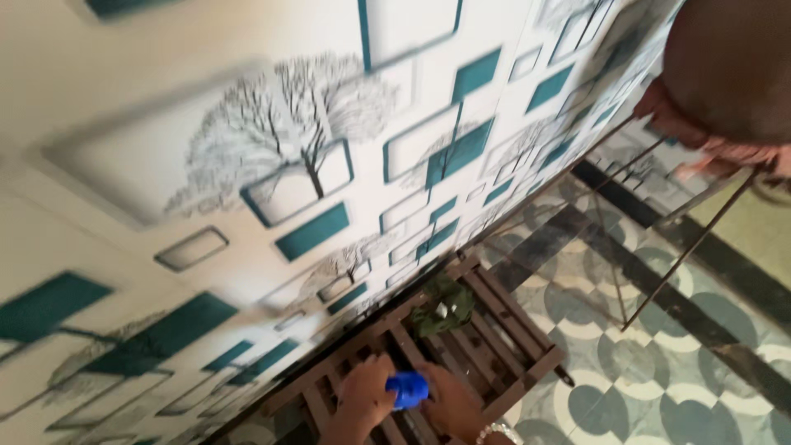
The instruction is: The person washes a dark cloth under running water, then pours blue liquid soap into a white pedestal sink. They use the cloth to scrub the sink basin and faucet, then rinse the cloth again under the tap.
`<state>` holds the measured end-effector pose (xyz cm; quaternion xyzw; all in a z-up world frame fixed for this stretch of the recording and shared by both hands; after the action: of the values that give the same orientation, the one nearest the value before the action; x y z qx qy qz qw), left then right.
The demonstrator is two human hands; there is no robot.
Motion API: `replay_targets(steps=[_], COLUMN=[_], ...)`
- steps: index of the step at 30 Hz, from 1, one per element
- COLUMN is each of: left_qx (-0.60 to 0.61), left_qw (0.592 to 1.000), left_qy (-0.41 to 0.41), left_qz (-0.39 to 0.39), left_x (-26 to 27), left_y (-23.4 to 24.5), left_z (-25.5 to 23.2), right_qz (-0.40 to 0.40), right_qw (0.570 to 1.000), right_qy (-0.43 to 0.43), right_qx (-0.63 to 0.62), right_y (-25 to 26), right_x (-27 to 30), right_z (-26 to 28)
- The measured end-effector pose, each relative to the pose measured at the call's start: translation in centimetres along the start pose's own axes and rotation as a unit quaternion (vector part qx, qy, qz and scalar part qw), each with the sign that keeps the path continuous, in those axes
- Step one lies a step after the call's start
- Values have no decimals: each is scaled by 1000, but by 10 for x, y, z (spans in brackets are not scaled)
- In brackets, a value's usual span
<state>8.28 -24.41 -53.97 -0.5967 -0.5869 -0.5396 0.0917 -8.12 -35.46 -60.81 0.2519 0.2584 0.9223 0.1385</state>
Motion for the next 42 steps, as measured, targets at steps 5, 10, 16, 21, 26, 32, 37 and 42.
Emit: replay_targets(steps=[5, 10, 16, 21, 26, 32, 37, 42], left_qx=[-57, -94, -20, 53, 122, 152, 63, 87], left_qw=[992, 992, 999, 991, 978, 977, 985, 984], left_qy=[-5, 10, 17, 99, 164, 149, 155, 88], left_qz=[109, 84, 33, 71, 44, 5, -33, -127], left_x=[-15, -40, -123, -247, -338, -366, -393, -409], left_y=[4, 18, 28, -9, -59, -85, -115, -129], left_z=[-15, -62, -130, -120, -95, -90, -84, -75], right_qz=[5, -7, 39, 107, 251, 330, 264, 117], right_qw=[1000, 1000, 989, 976, 956, 876, 919, 945], right_qy=[4, -10, -48, -5, -56, -22, -56, 2], right_qx=[-4, 23, 131, 190, 140, 352, 288, 304], right_y=[53, 131, 180, 184, 160, 125, 97, 97], right_x=[0, -12, -87, -158, -224, -246, -249, -238], right_z=[4, -6, -69, -147, -169, -175, -198, -201])
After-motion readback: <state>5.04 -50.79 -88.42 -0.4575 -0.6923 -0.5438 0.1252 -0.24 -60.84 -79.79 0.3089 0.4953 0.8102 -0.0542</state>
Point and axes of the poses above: each hand's wrist, its own x-axis away from the middle knuckle, its own y-axis out of the back of the hand, z = x × y, the point moved 2 cm from there along -x, towards the middle knuckle, and after that the axes turned 7 degrees about z, right-handed, at the moved point
